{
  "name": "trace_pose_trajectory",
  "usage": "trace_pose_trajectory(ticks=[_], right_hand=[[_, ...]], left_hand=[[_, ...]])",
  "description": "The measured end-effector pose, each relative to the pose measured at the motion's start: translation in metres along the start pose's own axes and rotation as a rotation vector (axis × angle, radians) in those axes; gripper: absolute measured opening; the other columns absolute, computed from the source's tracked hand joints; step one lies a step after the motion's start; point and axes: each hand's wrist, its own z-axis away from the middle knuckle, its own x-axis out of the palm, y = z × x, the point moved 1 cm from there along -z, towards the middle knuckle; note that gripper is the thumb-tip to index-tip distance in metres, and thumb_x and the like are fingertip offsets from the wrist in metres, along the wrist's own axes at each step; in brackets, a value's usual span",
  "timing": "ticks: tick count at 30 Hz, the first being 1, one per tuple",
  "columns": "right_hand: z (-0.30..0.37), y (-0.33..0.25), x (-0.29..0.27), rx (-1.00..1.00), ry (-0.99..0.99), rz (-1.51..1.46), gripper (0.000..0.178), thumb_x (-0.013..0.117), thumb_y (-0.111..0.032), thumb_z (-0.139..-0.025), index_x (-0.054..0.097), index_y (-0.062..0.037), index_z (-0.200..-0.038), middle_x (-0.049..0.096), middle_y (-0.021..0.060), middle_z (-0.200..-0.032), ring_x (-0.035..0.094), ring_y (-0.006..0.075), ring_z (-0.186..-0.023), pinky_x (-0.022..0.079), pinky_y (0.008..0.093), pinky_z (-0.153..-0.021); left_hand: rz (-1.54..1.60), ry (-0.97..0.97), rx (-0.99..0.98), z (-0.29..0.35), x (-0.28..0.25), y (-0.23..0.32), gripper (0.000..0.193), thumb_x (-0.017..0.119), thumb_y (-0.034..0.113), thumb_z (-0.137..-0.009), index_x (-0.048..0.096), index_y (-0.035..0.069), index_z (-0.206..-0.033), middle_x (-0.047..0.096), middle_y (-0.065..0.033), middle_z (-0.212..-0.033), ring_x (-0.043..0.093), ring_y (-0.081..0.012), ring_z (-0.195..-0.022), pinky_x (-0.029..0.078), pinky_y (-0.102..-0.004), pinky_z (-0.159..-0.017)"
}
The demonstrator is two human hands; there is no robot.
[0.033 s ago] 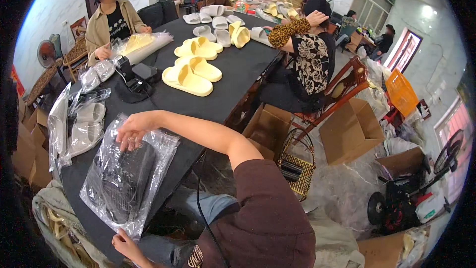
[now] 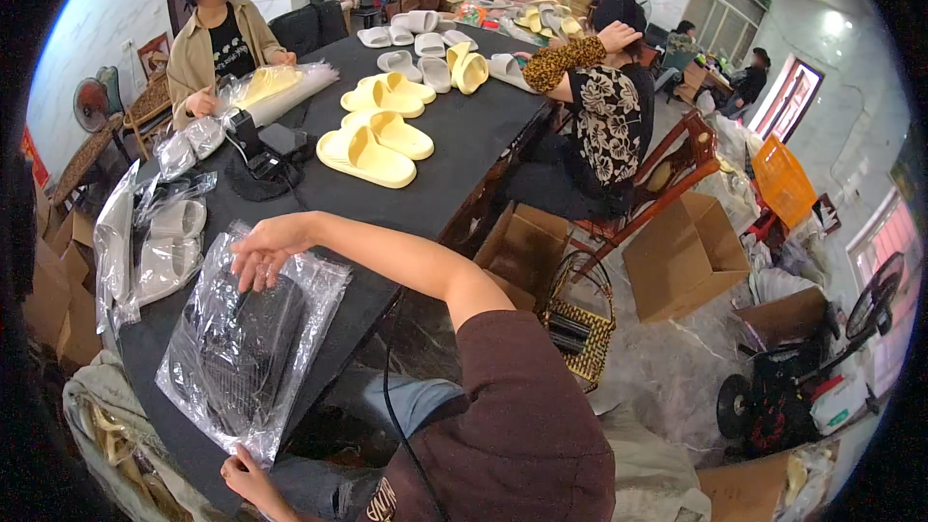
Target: The person packs pairs of slippers into clear plastic bags. They retrieve slippers from a large sack, place them on a table, and insert them into bags. The person handles yellow, white, and black slippers, placing the packaged pairs on the table or into a crate.
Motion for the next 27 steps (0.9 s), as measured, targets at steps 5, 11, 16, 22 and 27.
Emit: trace_pose_trajectory(ticks=[5,11,16,22,27], right_hand=[[0.000,0.019,-0.036,0.093,0.035,0.053,0.040,0.051,-0.030,-0.095,0.054,0.0011,-0.120,0.064,0.0191,-0.109,0.065,0.0224,-0.080,0.052,0.0298,-0.070],[-0.046,0.029,-0.005,-0.303,-0.005,1.396,0.065,0.068,-0.042,-0.078,0.049,-0.0140,-0.134,0.043,0.0123,-0.140,0.043,0.0276,-0.125,0.033,0.0434,-0.105],[-0.077,0.045,-0.008,-0.676,-0.206,1.782,0.075,0.053,-0.053,-0.085,0.026,-0.0187,-0.146,0.018,0.0046,-0.154,0.030,0.0255,-0.136,0.020,0.0417,-0.114],[-0.082,0.044,-0.018,-0.799,-0.334,1.836,0.063,0.045,-0.049,-0.093,0.030,-0.0168,-0.145,0.026,0.0050,-0.152,0.032,0.0234,-0.135,0.025,0.0402,-0.112],[-0.093,0.058,0.014,-0.814,-0.288,1.512,0.065,0.047,-0.053,-0.090,0.038,-0.0123,-0.140,0.038,0.0084,-0.144,0.036,0.0266,-0.133,0.029,0.0444,-0.108]], left_hand=[[0.238,0.076,0.074,0.008,-0.002,0.004,0.038,0.051,0.023,-0.096,0.054,-0.007,-0.073,0.051,-0.0163,-0.070,0.050,-0.0284,-0.069,0.039,-0.0403,-0.063],[0.275,-0.025,-0.028,0.009,-0.006,0.003,0.033,0.049,0.021,-0.096,0.053,-0.006,-0.077,0.050,-0.0171,-0.076,0.049,-0.0294,-0.070,0.037,-0.0413,-0.065],[0.151,-0.007,0.089,0.007,-0.011,0.013,0.032,0.049,0.020,-0.096,0.052,-0.005,-0.076,0.050,-0.0172,-0.077,0.049,-0.0313,-0.073,0.036,-0.0417,-0.067],[0.053,-0.002,0.006,0.014,-0.006,0.010,0.028,0.050,0.023,-0.096,0.055,-0.001,-0.082,0.054,-0.0143,-0.091,0.049,-0.0300,-0.087,0.037,-0.0396,-0.078],[0.016,-0.007,-0.013,0.015,-0.010,0.015,0.030,0.050,0.026,-0.096,0.056,0.001,-0.083,0.054,-0.0137,-0.091,0.048,-0.0303,-0.087,0.037,-0.0404,-0.078]])
